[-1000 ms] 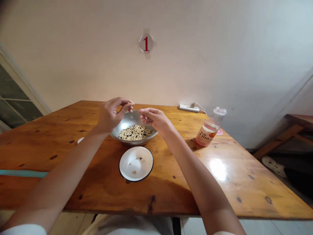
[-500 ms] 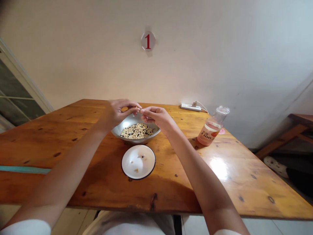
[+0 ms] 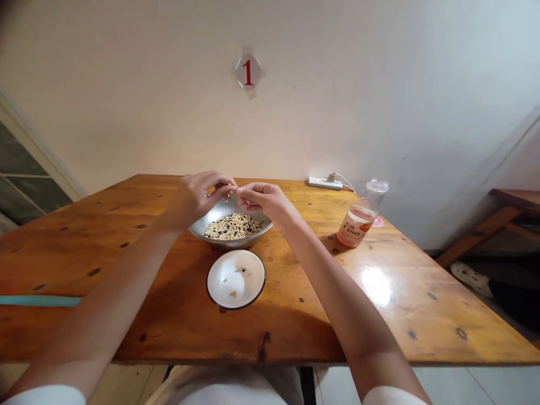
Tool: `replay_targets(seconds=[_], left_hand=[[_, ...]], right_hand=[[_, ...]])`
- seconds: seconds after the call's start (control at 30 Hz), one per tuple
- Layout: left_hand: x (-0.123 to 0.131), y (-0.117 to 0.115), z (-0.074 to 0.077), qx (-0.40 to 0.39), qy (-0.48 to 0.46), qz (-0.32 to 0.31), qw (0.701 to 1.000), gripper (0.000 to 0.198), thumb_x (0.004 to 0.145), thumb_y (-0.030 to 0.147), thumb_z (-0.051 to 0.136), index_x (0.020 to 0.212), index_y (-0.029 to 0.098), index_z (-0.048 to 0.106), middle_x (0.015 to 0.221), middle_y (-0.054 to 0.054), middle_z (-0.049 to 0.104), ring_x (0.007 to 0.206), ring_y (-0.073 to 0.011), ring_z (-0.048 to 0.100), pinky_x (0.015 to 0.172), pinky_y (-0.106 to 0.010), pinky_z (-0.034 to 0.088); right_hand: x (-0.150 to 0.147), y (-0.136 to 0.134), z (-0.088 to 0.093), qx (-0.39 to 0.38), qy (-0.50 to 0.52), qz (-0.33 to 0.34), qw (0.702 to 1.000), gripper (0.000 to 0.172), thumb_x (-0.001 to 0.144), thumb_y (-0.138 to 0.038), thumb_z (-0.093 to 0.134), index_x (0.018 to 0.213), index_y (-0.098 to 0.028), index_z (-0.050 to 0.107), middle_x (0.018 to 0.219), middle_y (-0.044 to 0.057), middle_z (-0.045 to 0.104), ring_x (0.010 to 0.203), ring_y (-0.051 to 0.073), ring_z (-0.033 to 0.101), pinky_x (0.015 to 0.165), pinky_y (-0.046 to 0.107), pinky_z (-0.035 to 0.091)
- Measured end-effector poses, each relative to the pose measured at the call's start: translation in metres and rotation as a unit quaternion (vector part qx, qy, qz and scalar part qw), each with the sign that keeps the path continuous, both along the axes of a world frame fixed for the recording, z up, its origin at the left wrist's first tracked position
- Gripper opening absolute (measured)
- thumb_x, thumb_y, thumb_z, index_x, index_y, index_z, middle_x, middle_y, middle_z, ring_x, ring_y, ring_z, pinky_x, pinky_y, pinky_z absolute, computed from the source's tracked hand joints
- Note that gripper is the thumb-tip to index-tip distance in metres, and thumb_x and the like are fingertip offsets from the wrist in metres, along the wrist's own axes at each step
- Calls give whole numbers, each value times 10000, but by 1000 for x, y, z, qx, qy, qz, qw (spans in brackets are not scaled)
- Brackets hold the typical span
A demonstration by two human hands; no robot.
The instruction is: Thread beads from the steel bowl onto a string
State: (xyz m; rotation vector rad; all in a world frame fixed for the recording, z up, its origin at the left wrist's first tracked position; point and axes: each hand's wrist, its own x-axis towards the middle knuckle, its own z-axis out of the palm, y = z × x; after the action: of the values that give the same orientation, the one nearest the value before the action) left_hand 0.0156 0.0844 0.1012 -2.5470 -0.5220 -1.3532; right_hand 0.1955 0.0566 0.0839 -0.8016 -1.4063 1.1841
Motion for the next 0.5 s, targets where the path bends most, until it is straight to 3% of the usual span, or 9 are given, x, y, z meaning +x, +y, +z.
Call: replay_targets(seconds=[0.5], left_hand=[[-8,1,5,20,-81,14,996,133,880,267,549,826,181,634,650,19,654,608,-94,613,626,-211,466]], right_hand=[[7,1,3,14,-16,19,1000,187,729,-326,703,716,-147,650,643,-22,590,582,62,541,621,208,489]])
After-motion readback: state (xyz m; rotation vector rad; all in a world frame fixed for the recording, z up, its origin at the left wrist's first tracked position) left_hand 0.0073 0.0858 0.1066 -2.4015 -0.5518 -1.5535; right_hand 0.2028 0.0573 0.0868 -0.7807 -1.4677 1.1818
